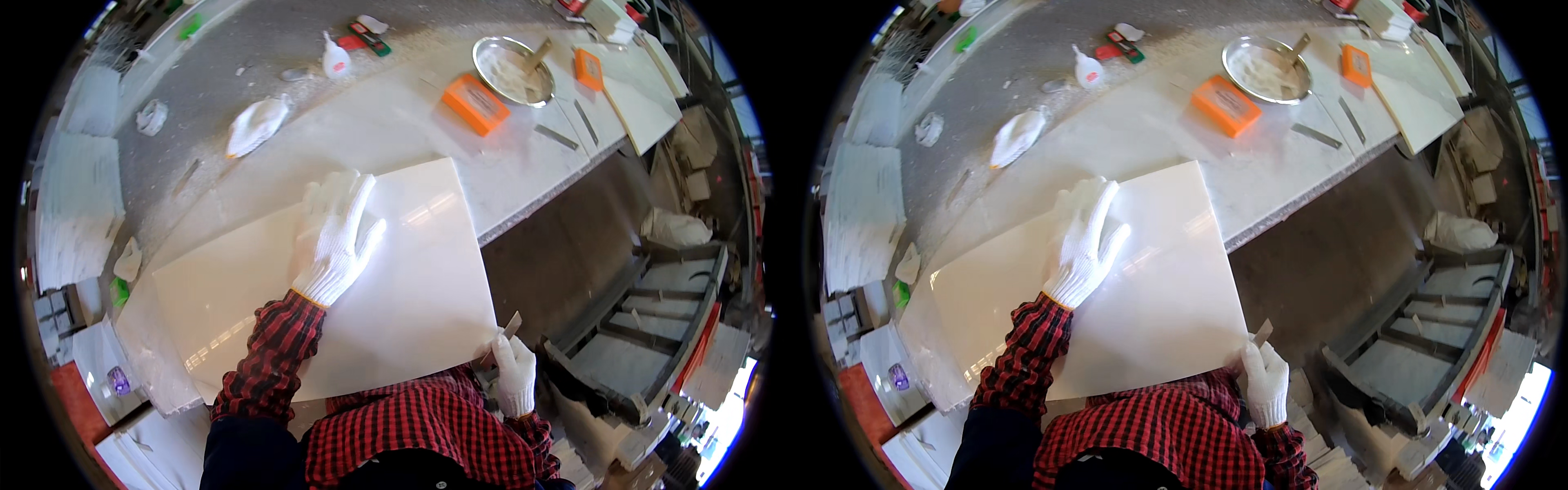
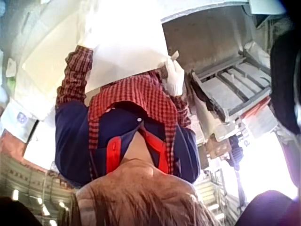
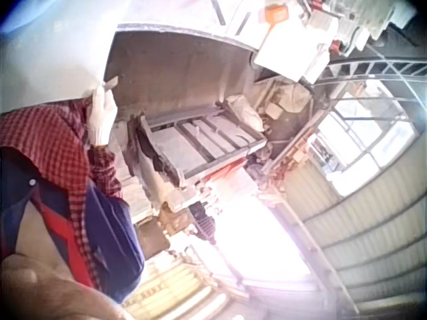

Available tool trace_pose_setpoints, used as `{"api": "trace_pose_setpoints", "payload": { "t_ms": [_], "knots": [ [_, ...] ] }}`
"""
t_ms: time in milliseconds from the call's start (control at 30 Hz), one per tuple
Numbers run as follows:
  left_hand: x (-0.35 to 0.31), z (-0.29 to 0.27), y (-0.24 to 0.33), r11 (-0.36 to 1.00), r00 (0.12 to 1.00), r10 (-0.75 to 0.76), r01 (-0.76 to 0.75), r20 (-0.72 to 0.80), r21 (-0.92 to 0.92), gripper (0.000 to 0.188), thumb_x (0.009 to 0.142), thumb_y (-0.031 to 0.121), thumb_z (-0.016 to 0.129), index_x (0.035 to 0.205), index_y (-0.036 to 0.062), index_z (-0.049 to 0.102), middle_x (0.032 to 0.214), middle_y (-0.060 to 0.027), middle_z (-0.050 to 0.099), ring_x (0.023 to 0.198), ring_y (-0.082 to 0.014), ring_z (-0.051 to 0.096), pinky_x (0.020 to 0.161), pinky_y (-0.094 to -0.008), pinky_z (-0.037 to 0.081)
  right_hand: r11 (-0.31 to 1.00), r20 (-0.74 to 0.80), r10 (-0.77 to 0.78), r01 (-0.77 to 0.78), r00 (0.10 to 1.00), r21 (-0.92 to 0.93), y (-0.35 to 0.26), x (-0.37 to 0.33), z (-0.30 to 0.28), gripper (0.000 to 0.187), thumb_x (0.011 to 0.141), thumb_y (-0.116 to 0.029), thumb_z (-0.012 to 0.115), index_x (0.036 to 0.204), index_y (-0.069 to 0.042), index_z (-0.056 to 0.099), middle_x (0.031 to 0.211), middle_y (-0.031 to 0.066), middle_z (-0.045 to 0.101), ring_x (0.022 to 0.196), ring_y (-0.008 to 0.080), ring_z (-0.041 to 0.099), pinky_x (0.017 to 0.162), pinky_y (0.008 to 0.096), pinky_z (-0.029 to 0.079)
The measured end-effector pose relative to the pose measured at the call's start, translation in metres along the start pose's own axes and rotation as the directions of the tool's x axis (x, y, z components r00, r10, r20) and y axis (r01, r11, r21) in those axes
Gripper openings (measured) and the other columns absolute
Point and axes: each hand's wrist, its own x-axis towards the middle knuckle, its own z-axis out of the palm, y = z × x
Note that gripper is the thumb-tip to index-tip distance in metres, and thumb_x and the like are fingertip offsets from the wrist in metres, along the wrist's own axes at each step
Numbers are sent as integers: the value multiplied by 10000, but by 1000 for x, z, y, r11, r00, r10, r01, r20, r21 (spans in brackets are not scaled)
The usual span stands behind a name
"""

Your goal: The person applies a white adhesive from a bottle onto a large white rectangular panel and spreads it evenly using a metal spatula. They repeatedly apply adhesive and smooth it across the surface, occasionally lifting and repositioning the panel on the workbench.

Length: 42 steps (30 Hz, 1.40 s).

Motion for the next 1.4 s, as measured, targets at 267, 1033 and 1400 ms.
{"api": "trace_pose_setpoints", "payload": {
  "t_ms": [267,1033,1400],
  "knots": [
    [1,2,4,991,1000,-19,17,-16,-129,625,910,291,776,1464,99,561,1391,-170,627,1325,-389,556,1161,-578,384,993,-116,-48,36,992,-110,16,1,7,425,1054,-319,534,839,21,670,756,38,670,690,100,565,663,282,439],
    [53,-56,2,962,969,-88,143,230,-234,554,900,265,804,1389,60,644,1218,-189,729,1127,-354,702,964,-438,551,986,1,-163,163,987,34,83,60,20,320,1053,-257,593,1099,35,713,913,49,711,850,131,633,798,303,508],
    [48,-48,2,957,935,-155,222,320,-185,584,877,389,763,1347,59,656,1168,-182,742,1035,-376,709,905,-482,553,943,-220,-332,325,917,-69,55,51,-8,289,1049,-221,590,1023,38,716,871,77,719,754,116,637,708,284,507]
  ]
}}
